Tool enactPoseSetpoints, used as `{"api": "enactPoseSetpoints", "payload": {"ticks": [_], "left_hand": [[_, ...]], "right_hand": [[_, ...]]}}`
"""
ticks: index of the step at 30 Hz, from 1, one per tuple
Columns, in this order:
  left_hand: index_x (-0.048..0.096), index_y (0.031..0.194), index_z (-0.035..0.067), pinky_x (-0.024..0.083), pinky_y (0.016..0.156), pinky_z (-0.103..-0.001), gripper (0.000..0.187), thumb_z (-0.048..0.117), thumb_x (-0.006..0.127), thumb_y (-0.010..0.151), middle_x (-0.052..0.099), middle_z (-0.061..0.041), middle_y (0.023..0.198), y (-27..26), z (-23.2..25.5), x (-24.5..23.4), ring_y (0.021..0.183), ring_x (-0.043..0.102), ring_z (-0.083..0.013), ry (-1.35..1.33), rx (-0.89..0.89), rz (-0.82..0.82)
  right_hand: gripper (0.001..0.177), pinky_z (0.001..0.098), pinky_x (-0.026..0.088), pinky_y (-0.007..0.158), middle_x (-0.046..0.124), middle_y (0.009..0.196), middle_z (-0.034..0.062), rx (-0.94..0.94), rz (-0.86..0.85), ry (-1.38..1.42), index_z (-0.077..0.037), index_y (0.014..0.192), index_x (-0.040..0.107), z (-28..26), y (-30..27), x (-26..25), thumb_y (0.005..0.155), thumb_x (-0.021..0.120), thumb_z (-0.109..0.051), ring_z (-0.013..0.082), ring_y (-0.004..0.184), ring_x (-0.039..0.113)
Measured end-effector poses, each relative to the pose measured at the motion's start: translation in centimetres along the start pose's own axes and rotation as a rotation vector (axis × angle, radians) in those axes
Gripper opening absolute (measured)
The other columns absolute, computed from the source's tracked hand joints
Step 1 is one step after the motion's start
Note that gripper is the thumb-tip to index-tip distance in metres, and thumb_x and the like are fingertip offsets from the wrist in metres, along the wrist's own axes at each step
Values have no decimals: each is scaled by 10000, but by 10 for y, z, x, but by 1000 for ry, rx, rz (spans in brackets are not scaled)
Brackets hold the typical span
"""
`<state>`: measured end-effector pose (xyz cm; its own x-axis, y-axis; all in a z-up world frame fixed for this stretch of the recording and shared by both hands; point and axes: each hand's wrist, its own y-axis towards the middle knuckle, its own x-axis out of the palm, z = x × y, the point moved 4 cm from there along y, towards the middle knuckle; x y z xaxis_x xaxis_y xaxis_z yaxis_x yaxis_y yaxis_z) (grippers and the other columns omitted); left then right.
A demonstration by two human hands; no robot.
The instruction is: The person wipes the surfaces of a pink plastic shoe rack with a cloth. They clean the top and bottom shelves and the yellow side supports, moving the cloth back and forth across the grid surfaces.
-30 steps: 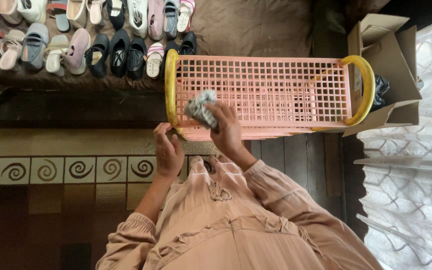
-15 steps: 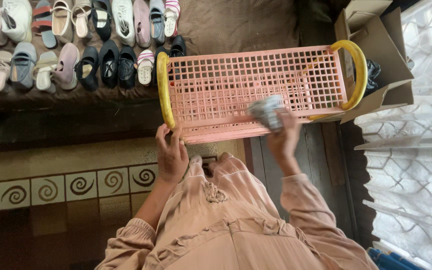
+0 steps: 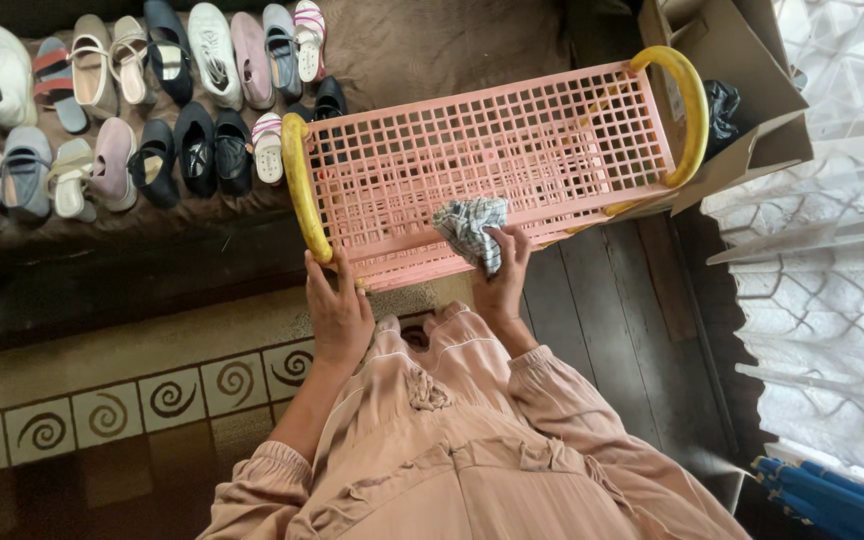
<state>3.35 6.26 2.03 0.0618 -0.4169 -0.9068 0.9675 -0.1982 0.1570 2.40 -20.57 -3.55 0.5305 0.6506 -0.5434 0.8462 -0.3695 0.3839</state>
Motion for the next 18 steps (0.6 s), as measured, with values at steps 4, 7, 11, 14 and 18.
{"api": "enactPoseSetpoints", "payload": {"ticks": [4, 7, 11, 14, 18], "left_hand": [[82, 1604, -55, 328, 1196, -507, 864, 42, 581, 905, -54, -504, 1553, 2, 1, 6, 1455, 207, -647, -107, -37, -78], [44, 1598, -67, 313, 1210, -513, 848, 38, 572, 942, -93, -522, 1531, 6, 5, 8, 1446, 184, -657, -73, -23, -45], [33, 1579, -94, 319, 1214, -525, 851, 40, 569, 931, -105, -529, 1503, 8, 5, 9, 1435, 159, -683, -11, -13, -34], [20, 1567, -117, 323, 1206, -524, 851, 44, 562, 931, -123, -535, 1493, 8, 7, 11, 1427, 157, -686, 11, -38, -60], [-14, 1565, -130, 334, 1198, -507, 860, 48, 556, 946, -151, -545, 1483, 10, 8, 15, 1418, 149, -692, 37, -116, -129]], "right_hand": [[577, 387, 542, 1017, 491, 1300, 151, 11, 124, 102, -115, 1292, 563, 30, 31, -38, 805, 848, 5, 263, 1216, 520], [524, 395, 560, 994, 491, 1258, 115, 34, 271, 108, -69, 1317, 557, 86, 61, -77, 854, 732, 106, 248, 1150, 552], [575, 323, 500, 990, 603, 1239, 100, 260, 459, 439, -26, 1337, 534, 179, 78, -115, 801, 486, 176, 224, 1103, 609], [644, 253, 447, 1041, 614, 1284, 100, 441, 605, 394, 1, 1379, 521, 236, 63, -117, 767, 477, 199, 202, 1183, 599], [650, 274, 476, 976, 631, 1267, 72, 854, 697, 506, -21, 1381, 527, 279, 34, -116, 764, 474, 175, 186, 1135, 626]]}}
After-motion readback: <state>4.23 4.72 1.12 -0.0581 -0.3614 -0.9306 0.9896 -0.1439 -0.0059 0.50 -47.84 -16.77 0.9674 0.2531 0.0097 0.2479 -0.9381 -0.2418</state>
